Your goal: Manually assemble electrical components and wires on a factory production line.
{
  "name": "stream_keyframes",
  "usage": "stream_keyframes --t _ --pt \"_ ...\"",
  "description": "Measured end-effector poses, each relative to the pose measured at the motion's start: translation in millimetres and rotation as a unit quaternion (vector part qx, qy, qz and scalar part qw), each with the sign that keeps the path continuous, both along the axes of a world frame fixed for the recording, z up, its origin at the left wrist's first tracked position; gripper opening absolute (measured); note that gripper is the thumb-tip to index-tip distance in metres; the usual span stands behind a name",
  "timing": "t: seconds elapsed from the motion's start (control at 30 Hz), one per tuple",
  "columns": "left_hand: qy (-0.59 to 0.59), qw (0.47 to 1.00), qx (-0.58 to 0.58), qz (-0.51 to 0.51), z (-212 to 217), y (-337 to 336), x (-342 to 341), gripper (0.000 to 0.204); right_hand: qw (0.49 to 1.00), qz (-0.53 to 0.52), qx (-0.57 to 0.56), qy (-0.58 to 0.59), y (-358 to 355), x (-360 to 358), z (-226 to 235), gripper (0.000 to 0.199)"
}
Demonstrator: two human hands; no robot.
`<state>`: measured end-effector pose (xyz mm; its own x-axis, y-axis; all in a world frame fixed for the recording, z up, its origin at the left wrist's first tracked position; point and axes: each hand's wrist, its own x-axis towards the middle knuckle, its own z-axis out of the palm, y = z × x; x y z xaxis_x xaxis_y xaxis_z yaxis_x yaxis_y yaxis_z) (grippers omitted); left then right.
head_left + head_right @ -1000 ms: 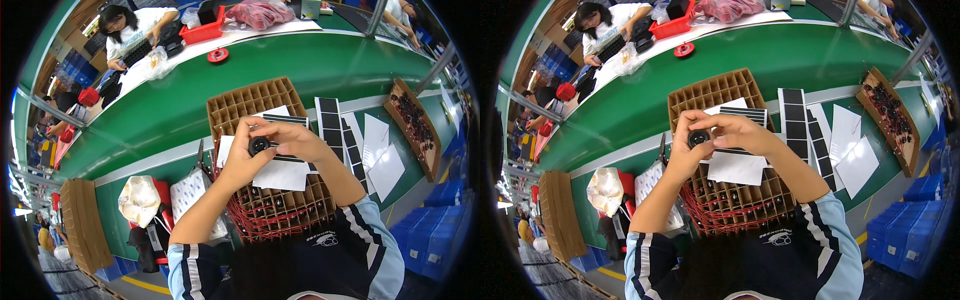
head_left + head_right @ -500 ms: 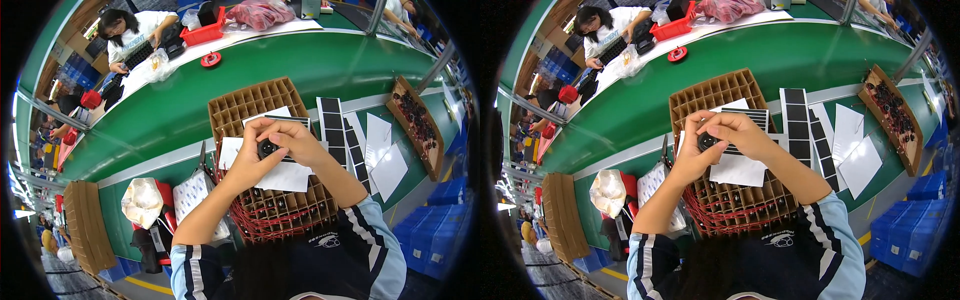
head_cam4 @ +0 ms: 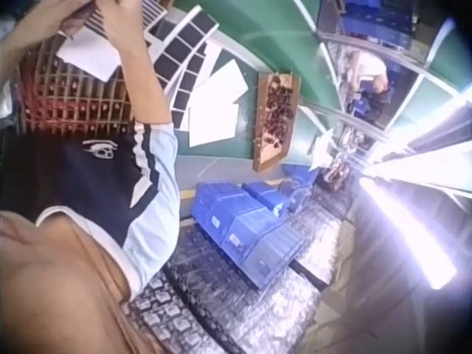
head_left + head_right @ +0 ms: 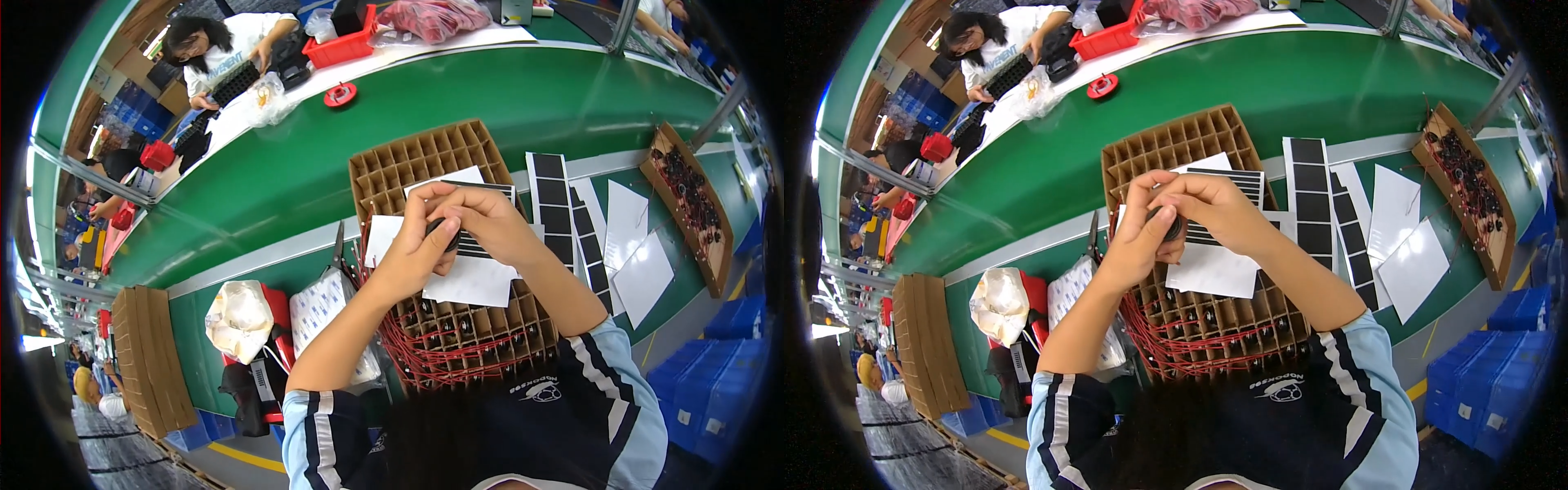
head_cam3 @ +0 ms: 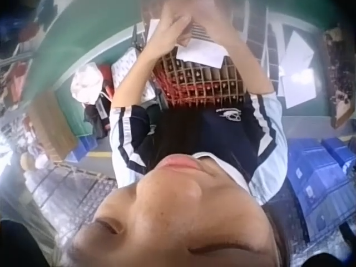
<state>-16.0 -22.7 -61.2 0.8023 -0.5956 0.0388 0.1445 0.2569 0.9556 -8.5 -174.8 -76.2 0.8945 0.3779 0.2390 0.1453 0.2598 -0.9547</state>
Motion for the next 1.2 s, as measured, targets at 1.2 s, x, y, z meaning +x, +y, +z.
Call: stream_keyframes --t 1.2 --pt "-0.241 0.906 0.162 0.308 -3.5 17.7 29.8 0.01 0.987 -0.039 -0.156 -0.01 -35.7 1.5 35.0 0.019"
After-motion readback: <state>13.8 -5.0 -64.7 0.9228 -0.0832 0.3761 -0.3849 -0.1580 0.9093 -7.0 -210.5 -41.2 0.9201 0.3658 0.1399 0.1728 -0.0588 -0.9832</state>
